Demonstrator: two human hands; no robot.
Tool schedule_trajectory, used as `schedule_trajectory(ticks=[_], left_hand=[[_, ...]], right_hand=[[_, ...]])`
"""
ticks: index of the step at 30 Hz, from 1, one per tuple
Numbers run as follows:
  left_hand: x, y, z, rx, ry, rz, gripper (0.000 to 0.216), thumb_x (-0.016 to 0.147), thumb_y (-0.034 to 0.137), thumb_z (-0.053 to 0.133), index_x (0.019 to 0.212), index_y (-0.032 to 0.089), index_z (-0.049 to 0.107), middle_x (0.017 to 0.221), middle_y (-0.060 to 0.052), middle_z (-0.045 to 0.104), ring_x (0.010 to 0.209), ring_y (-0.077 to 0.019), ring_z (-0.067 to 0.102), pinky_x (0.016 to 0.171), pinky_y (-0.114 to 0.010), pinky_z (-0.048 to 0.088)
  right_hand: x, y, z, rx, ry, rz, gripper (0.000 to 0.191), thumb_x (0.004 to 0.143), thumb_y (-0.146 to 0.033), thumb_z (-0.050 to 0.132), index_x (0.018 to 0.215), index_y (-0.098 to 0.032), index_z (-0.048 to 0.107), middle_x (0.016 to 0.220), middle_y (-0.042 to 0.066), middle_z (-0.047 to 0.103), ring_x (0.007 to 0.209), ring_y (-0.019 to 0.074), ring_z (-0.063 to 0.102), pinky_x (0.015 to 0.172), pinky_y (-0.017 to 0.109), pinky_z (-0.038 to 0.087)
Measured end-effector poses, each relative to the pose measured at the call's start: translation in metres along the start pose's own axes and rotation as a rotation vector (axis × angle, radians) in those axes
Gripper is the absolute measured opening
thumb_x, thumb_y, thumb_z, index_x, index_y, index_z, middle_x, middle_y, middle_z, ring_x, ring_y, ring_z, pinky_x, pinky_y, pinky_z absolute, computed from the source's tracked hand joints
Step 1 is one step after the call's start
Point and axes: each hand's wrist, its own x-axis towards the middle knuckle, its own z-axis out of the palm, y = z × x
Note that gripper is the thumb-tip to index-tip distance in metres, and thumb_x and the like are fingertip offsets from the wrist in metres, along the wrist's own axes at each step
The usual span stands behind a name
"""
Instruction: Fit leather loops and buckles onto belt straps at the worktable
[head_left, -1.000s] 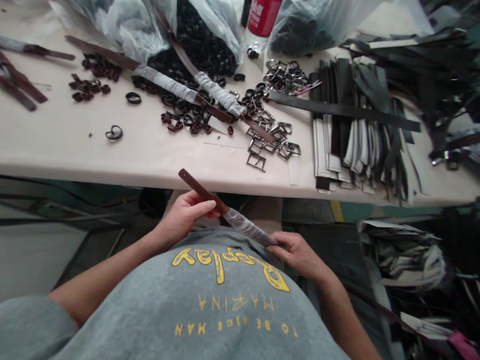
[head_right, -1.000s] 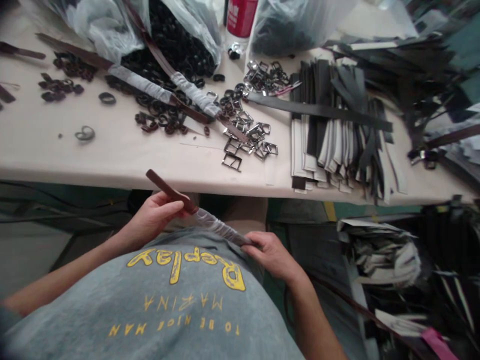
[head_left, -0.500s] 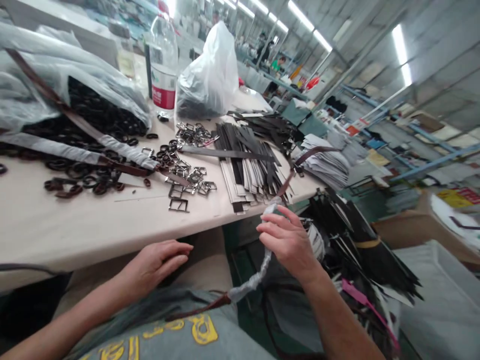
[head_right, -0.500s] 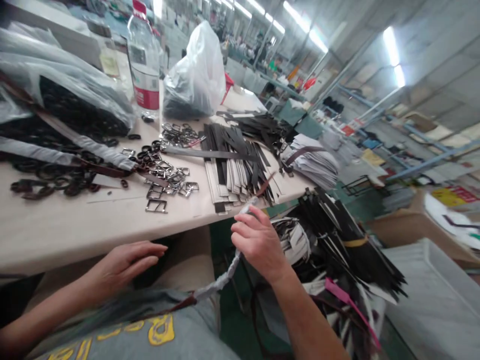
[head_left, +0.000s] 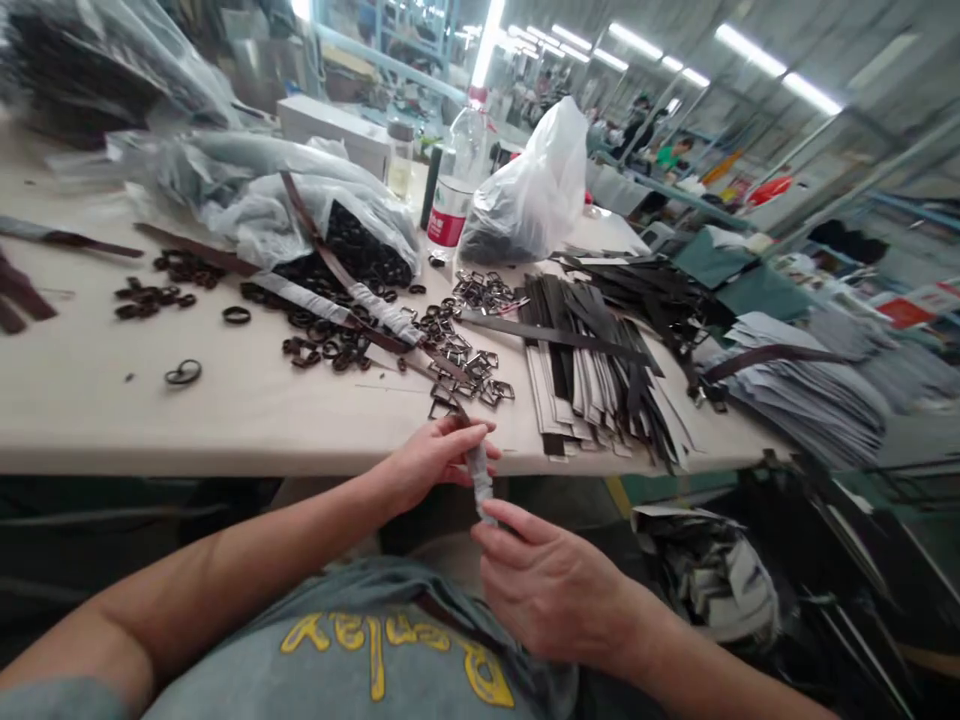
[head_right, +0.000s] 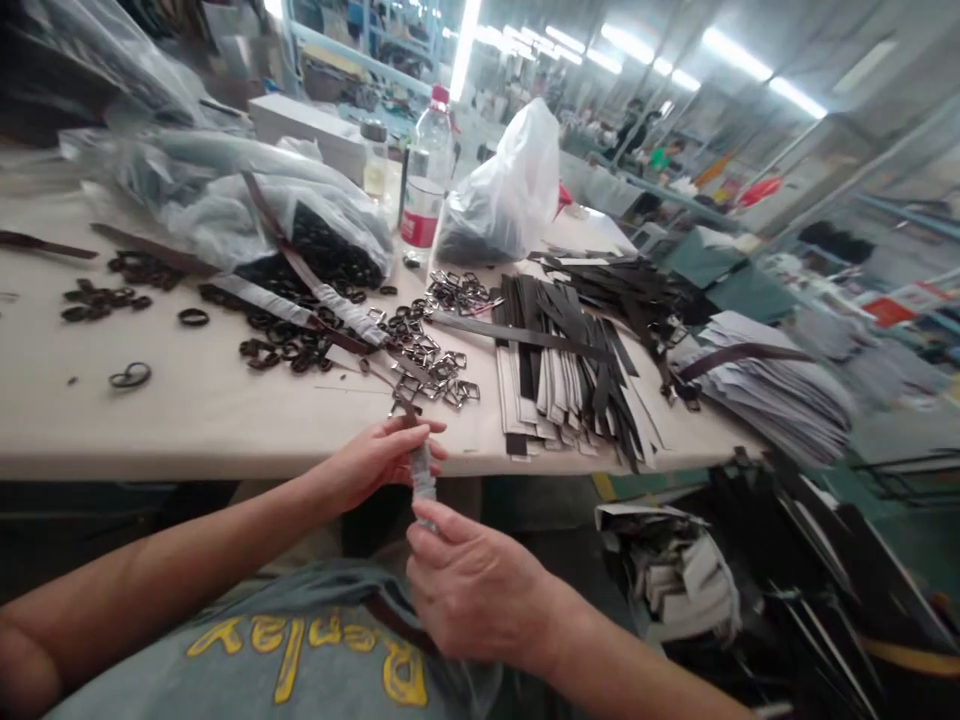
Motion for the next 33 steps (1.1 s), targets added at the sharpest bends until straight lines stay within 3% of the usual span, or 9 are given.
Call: schedule_trajectory(ticks=[2,5,9,13,16,18,22,28,33], left_hand=[[-0.004,0.002,-0.008,-0.022,0.019,-0.004,0.041,0.078,0.033,0.078,0.112,0.015,0.065,0.088,-0.007,0.075,0.072,-0.0160,0.070,0.066,-0.027,0.054],[-0.011,0.005,-0.013,-0.087,0.016,-0.020,0.041,0.079,0.025,0.076,0.116,0.013,0.064,0.087,-0.008,0.076,0.074,-0.0176,0.072,0.070,-0.029,0.055],[-0.020,0.006,-0.013,-0.224,0.029,0.012,0.040,0.080,0.018,0.074,0.118,0.012,0.065,0.091,-0.009,0.078,0.077,-0.0189,0.074,0.075,-0.031,0.056],[-0.026,0.003,-0.017,-0.341,0.035,0.034,0.037,0.082,0.014,0.070,0.118,0.011,0.065,0.095,-0.011,0.079,0.083,-0.0203,0.075,0.080,-0.033,0.057],[-0.028,-0.001,-0.022,-0.381,0.047,0.074,0.035,0.084,0.013,0.068,0.119,0.010,0.065,0.096,-0.011,0.079,0.086,-0.0210,0.075,0.083,-0.034,0.057],[-0.028,-0.003,-0.023,-0.387,0.051,0.097,0.035,0.084,0.014,0.068,0.119,0.010,0.066,0.096,-0.011,0.079,0.087,-0.0213,0.075,0.083,-0.034,0.057],[-0.031,-0.004,-0.027,-0.357,0.085,0.144,0.030,0.085,0.020,0.069,0.113,0.009,0.071,0.097,-0.012,0.079,0.087,-0.0202,0.074,0.080,-0.031,0.058],[-0.037,-0.004,-0.048,-0.188,0.220,0.139,0.022,0.080,0.031,0.075,0.088,0.010,0.075,0.078,-0.008,0.078,0.066,-0.0139,0.071,0.061,-0.021,0.055],[-0.046,-0.007,-0.070,-0.070,0.264,0.098,0.027,0.075,0.037,0.079,0.075,0.011,0.072,0.066,-0.006,0.074,0.054,-0.0121,0.066,0.051,-0.019,0.051]], right_hand=[[0.003,-0.003,0.003,0.018,0.008,-0.027,0.028,0.095,-0.008,0.054,0.071,-0.018,0.066,0.073,0.001,0.065,0.102,0.0192,0.065,0.125,0.041,0.028],[0.004,-0.005,0.007,0.131,0.127,0.024,0.021,0.096,-0.014,0.054,0.083,-0.018,0.070,0.103,0.004,0.074,0.116,0.0191,0.061,0.126,0.043,0.026],[-0.006,-0.008,0.019,0.331,0.352,0.464,0.029,0.096,-0.013,0.054,0.120,-0.022,0.067,0.135,0.006,0.065,0.131,0.0204,0.055,0.120,0.045,0.035],[-0.023,-0.016,0.031,1.172,0.315,1.131,0.040,0.102,-0.037,0.046,0.138,-0.020,0.053,0.132,0.015,0.066,0.118,0.0242,0.066,0.096,0.040,0.056],[-0.031,-0.024,0.030,1.894,0.112,1.228,0.046,0.098,-0.054,0.050,0.125,-0.017,0.059,0.106,0.013,0.075,0.089,0.0211,0.073,0.078,0.033,0.058],[-0.035,-0.027,0.028,2.071,-0.003,1.235,0.046,0.090,-0.057,0.063,0.111,-0.017,0.062,0.082,0.006,0.074,0.066,0.0150,0.069,0.063,0.025,0.054],[-0.049,-0.015,0.022,1.831,-0.120,1.332,0.040,0.089,-0.057,0.063,0.091,-0.017,0.059,0.060,-0.004,0.060,0.047,0.0068,0.051,0.047,0.017,0.039],[-0.085,0.024,0.001,1.319,-0.300,1.258,0.045,0.093,-0.059,0.053,0.075,-0.019,0.058,0.058,-0.003,0.055,0.052,0.0100,0.052,0.049,0.020,0.041],[-0.107,0.034,-0.015,1.230,-0.439,1.254,0.049,0.090,-0.064,0.052,0.073,-0.019,0.061,0.056,-0.002,0.054,0.049,0.0111,0.052,0.046,0.021,0.041]])
